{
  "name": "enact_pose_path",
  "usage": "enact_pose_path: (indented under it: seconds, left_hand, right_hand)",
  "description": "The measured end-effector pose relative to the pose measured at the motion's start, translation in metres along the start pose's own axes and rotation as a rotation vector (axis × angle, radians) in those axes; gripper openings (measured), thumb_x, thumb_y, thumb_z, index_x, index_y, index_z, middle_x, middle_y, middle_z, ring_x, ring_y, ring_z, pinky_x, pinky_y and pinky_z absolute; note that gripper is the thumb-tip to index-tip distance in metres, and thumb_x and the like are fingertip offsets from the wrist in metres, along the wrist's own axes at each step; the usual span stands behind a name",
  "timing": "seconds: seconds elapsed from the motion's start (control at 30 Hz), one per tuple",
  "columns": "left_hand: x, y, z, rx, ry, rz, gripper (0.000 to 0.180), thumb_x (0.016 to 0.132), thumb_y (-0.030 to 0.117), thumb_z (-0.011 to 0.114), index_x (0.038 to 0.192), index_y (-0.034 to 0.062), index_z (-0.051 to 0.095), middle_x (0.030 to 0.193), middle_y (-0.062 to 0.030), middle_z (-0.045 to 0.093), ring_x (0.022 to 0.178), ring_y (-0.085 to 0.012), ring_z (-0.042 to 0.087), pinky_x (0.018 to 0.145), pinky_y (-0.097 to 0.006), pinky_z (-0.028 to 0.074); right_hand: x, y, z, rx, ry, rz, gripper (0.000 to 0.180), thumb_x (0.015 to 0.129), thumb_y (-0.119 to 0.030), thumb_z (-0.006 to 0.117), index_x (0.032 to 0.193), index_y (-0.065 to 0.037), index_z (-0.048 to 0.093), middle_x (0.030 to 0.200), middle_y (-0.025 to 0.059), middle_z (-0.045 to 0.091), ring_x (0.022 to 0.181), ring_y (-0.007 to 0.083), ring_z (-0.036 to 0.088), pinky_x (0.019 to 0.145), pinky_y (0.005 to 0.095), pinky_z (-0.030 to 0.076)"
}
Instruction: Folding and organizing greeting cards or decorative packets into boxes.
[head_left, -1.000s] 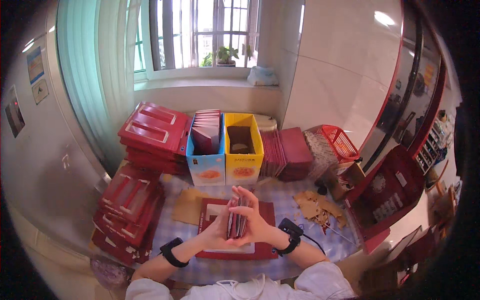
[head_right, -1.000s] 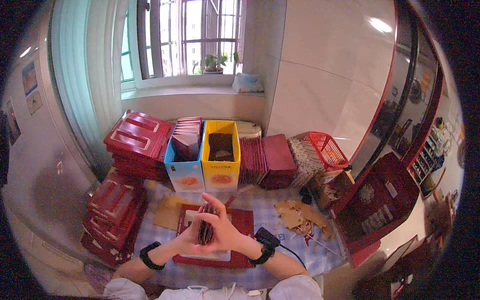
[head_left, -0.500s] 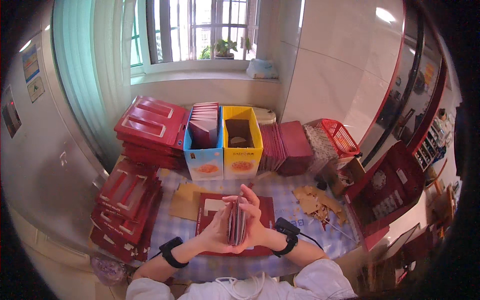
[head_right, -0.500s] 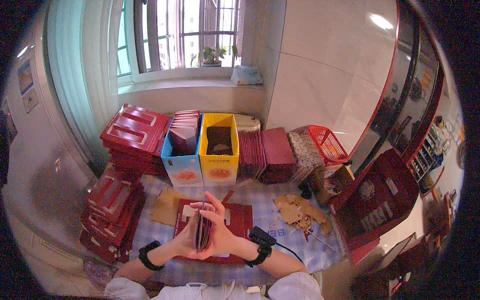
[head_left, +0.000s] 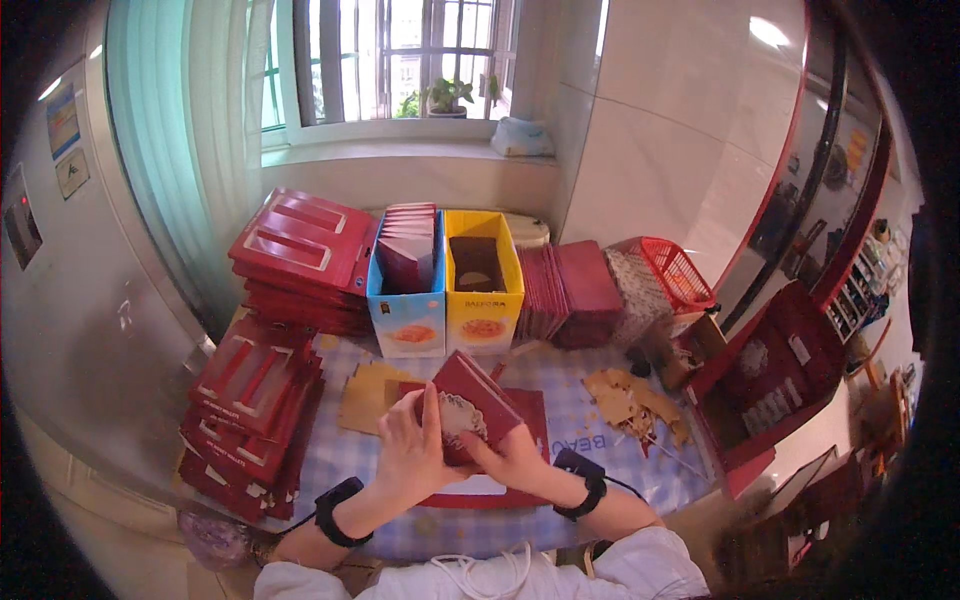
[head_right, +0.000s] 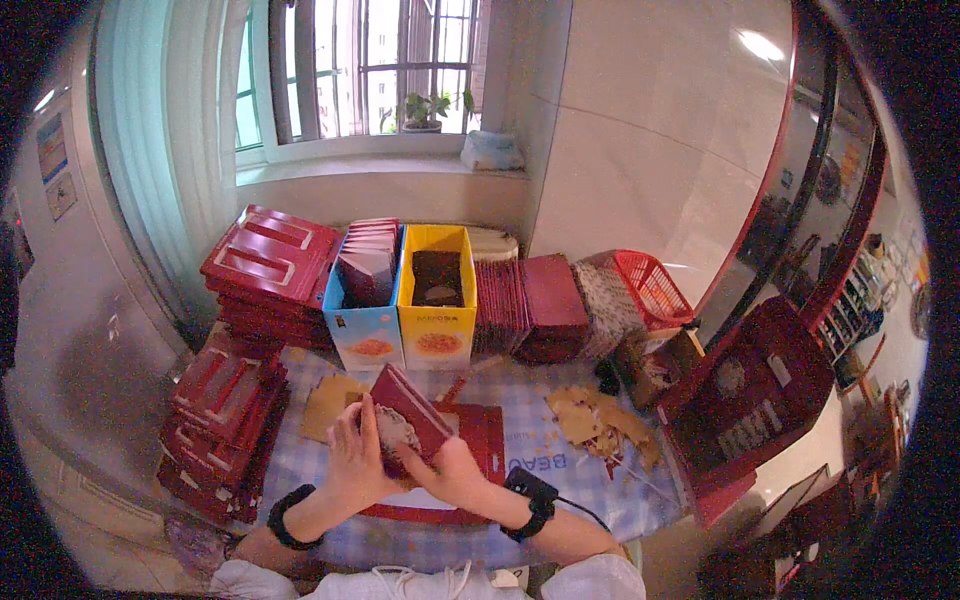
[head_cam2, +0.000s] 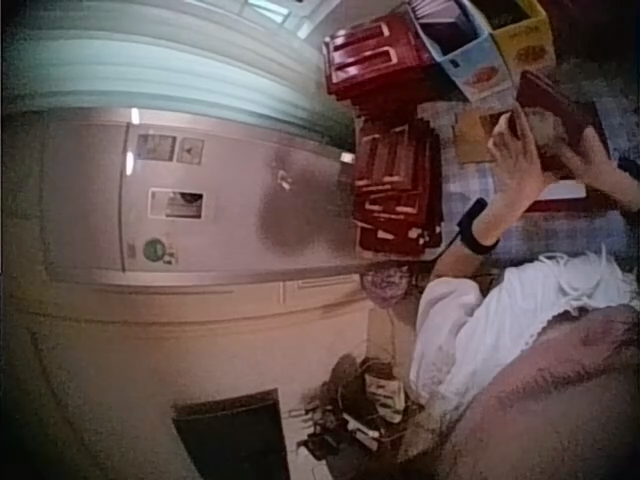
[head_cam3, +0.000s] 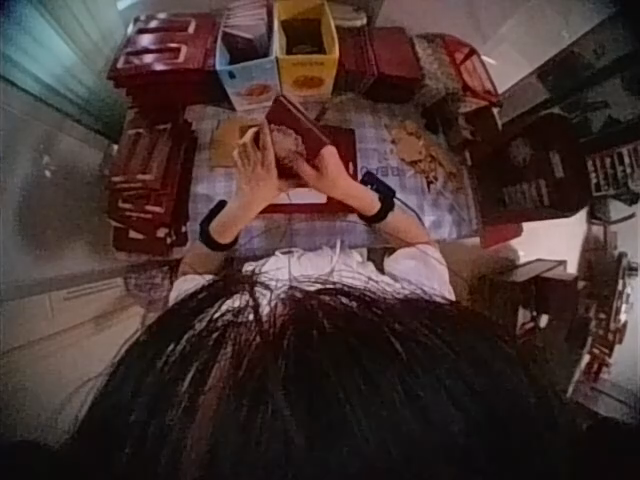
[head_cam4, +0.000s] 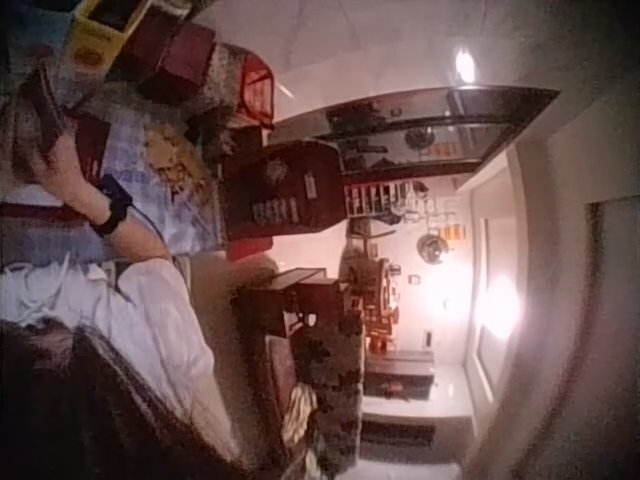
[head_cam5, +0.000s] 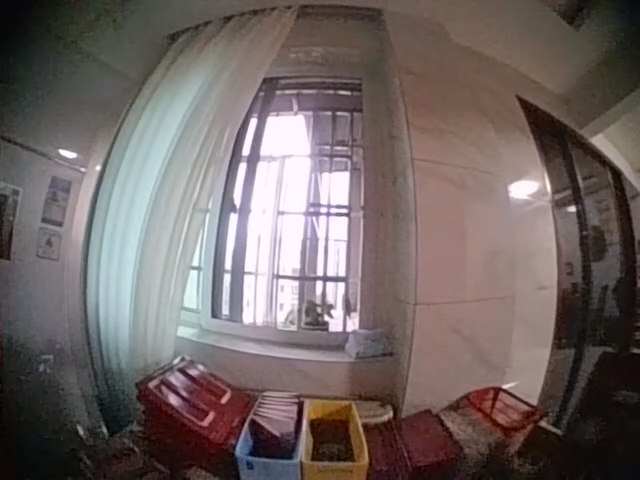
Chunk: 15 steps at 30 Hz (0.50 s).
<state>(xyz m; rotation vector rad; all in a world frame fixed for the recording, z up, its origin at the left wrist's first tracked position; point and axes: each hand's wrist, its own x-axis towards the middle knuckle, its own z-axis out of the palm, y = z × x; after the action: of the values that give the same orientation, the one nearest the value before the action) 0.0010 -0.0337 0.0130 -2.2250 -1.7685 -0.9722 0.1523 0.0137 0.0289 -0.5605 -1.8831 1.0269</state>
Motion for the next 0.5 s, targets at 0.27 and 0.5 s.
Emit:
enact_pose_path:
  seconds: [0.27,0.5]
  left_hand:
    - [0.036,-0.015,-0.080,-0.210,-0.005,0.102,0.093,0.061,0.036,0.078,0.132,0.0004,0.029,0.122,-0.0190,0.047,0.109,-0.0321,0.049,0.092,-0.042,0.039]
    - [0.025,-0.039,-0.084,-0.640,-0.854,-0.138,0.034,0.077,0.019,0.067,0.104,0.0017,0.059,0.087,-0.0144,0.065,0.074,-0.0196,0.062,0.070,-0.031,0.048]
  right_hand:
    - [0.031,-0.019,-0.047,-0.085,-0.658,0.229,0.036,0.076,-0.014,0.058,0.110,-0.003,0.049,0.079,0.0157,0.060,0.068,0.0248,0.060,0.062,0.0350,0.045]
    - [0.035,-0.014,-0.038,-0.008,-0.793,0.115,0.033,0.080,-0.010,0.054,0.112,-0.002,0.048,0.083,0.0128,0.063,0.071,0.0205,0.061,0.063,0.0311,0.047]
